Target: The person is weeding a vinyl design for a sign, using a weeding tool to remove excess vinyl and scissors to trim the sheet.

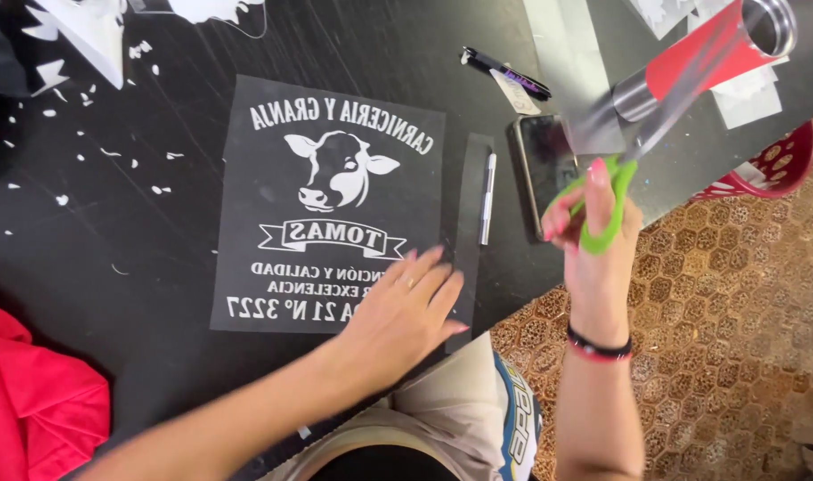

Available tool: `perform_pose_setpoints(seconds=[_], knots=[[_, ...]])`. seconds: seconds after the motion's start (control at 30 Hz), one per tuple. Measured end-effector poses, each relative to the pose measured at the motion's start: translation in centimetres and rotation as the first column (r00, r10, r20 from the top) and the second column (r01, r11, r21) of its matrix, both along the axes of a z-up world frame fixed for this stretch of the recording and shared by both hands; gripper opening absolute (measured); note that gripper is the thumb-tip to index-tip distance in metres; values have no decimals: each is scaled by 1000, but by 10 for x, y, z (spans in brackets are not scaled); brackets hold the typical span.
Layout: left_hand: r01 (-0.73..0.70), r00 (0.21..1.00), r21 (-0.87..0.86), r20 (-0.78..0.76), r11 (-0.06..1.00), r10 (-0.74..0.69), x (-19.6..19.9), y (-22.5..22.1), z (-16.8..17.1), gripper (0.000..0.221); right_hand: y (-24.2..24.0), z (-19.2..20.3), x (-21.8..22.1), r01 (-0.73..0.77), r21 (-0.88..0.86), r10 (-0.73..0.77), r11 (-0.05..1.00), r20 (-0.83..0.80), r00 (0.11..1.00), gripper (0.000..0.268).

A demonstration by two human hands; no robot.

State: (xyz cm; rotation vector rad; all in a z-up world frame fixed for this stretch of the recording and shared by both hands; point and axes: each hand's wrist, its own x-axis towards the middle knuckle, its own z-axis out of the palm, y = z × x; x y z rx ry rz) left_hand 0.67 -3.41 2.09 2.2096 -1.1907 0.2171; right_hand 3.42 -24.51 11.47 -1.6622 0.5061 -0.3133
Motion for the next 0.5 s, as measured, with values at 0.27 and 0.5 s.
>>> perform_pose_setpoints(seconds=[0.27,0.5], knots=[[-9,996,134,89,991,-3,14,-55,-60,84,-23,-95,-33,54,20,-55,998,79,995,50],[-582,811,14,-68,813,581,149,-7,30,31,5,-85,-17,-219,-78,231,973,225,947,55]])
